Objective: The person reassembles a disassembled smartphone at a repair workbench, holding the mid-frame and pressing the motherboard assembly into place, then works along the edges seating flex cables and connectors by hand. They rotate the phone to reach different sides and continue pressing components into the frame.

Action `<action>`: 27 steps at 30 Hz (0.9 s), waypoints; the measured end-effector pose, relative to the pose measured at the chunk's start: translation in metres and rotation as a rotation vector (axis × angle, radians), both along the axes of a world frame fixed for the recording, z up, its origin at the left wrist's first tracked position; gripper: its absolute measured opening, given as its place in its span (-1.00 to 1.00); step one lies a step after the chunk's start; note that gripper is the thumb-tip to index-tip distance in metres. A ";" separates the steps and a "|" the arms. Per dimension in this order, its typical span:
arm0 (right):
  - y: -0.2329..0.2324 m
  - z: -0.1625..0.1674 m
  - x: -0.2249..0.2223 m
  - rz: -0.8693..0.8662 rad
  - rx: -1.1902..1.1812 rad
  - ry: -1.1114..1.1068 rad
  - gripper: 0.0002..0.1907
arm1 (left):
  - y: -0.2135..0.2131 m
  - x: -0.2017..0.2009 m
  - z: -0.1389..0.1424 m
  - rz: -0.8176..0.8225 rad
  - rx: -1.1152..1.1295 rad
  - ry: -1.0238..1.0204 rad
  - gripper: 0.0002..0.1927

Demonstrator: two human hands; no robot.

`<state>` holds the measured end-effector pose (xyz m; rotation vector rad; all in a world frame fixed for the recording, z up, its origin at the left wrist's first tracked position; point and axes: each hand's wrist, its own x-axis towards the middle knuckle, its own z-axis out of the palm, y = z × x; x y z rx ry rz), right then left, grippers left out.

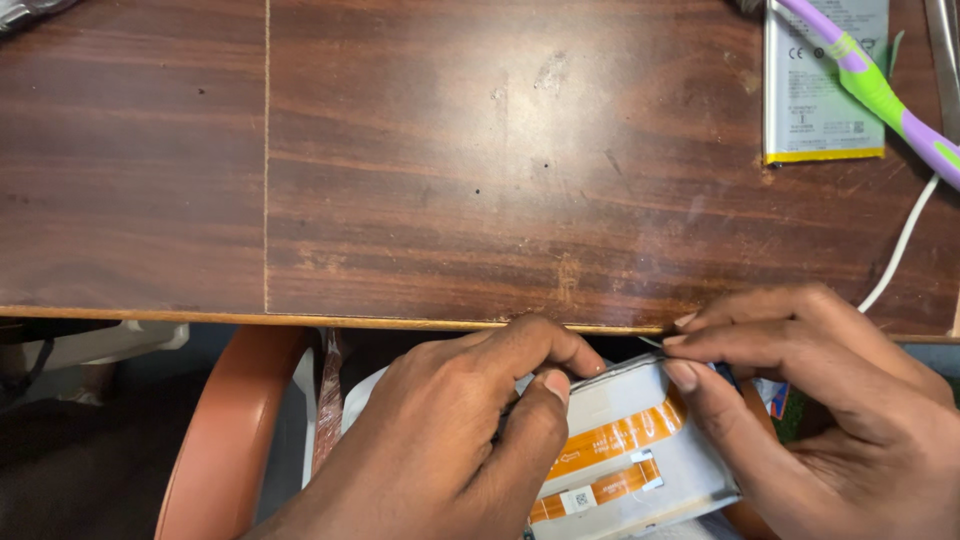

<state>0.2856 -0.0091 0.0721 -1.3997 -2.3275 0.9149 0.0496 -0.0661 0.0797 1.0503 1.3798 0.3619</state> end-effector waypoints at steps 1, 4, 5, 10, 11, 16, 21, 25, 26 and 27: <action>0.000 0.000 0.000 -0.014 -0.013 0.002 -0.89 | 0.001 0.000 0.000 0.013 0.026 -0.027 -0.69; 0.001 -0.001 0.001 0.018 -0.034 -0.014 -0.84 | 0.000 -0.002 -0.001 0.044 0.164 -0.114 -0.70; 0.001 -0.001 0.001 0.031 -0.021 -0.007 -0.84 | 0.000 -0.002 -0.002 0.049 0.251 -0.143 -0.71; -0.001 0.002 0.001 0.032 0.023 0.017 -0.80 | -0.004 -0.002 -0.007 0.028 0.247 -0.103 -0.73; -0.001 0.002 0.001 0.034 0.019 0.008 -0.80 | -0.005 -0.002 -0.008 0.032 0.322 -0.107 -0.76; 0.000 0.004 0.000 0.034 0.013 0.013 -0.79 | -0.006 0.001 -0.007 0.007 0.279 -0.058 -0.82; -0.002 0.001 0.004 -0.032 -0.098 0.109 -0.77 | -0.007 0.005 -0.006 0.028 0.236 -0.028 -0.86; -0.007 -0.004 0.011 -0.056 -0.152 0.163 -0.80 | -0.009 0.008 -0.009 0.004 0.261 -0.011 -0.87; -0.009 -0.006 0.013 -0.087 -0.202 0.215 -0.77 | -0.010 0.008 -0.010 0.001 0.258 -0.006 -0.87; -0.009 -0.007 0.016 -0.119 -0.252 0.268 -0.75 | -0.010 0.008 -0.011 -0.002 0.255 -0.001 -0.87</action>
